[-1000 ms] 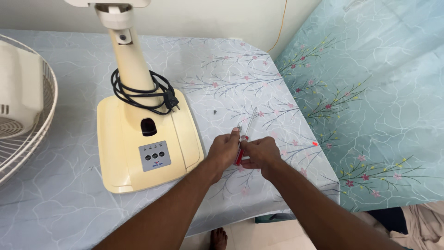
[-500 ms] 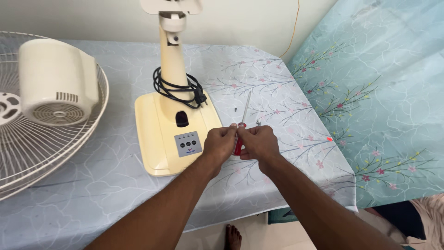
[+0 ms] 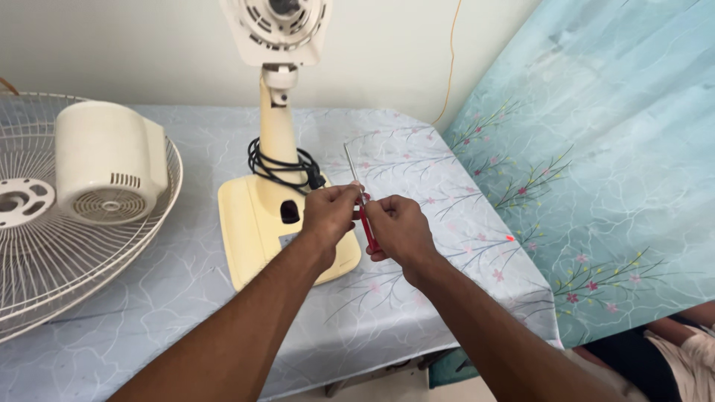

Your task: The person reassembles a pedestal fan on a table. They position the fan head housing on the stand, fit the front grille cover over the motor, align screws by hand, and use a screwdriver to tighten the screws securing the fan head components.

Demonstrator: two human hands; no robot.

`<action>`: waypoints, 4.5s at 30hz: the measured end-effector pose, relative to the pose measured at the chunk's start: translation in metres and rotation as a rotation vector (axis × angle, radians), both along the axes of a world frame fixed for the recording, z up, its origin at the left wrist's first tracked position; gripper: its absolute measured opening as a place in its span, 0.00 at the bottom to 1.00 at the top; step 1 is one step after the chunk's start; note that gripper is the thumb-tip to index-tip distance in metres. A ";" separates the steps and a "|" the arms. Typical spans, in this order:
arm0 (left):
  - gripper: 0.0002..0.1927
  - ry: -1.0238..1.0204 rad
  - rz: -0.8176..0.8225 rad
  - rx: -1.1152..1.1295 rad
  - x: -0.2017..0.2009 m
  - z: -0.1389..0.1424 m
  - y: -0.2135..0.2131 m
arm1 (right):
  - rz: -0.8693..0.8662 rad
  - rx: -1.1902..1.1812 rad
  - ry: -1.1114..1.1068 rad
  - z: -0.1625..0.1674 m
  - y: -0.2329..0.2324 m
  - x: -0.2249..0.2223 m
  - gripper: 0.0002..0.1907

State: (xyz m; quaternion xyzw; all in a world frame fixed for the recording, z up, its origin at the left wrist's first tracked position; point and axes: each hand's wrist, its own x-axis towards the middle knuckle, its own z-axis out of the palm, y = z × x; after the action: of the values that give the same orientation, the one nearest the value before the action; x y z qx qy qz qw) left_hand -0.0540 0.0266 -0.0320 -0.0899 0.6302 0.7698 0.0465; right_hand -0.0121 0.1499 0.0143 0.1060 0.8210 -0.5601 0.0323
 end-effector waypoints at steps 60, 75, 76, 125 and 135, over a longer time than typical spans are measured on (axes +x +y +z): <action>0.14 0.226 -0.032 0.624 -0.022 0.219 -0.066 | 0.008 0.622 1.035 0.198 -0.079 -0.006 0.12; 0.16 0.237 -0.044 0.620 -0.027 0.214 -0.069 | 0.039 0.647 1.059 0.193 -0.078 -0.008 0.13; 0.16 0.239 -0.047 0.626 -0.028 0.215 -0.069 | 0.025 0.619 1.037 0.193 -0.079 -0.010 0.14; 0.12 0.271 -0.106 0.748 -0.011 0.236 -0.071 | 0.059 0.921 1.190 0.240 -0.067 0.029 0.15; 0.11 0.316 -0.201 0.813 -0.004 0.232 -0.070 | -0.073 0.763 0.616 0.257 -0.075 0.020 0.29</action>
State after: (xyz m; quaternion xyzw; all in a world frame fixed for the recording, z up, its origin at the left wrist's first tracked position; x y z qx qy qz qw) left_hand -0.0575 -0.0434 0.2005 0.1162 0.2813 0.9509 0.0557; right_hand 0.0075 0.0748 0.2716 -0.0314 0.9348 -0.2254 -0.2728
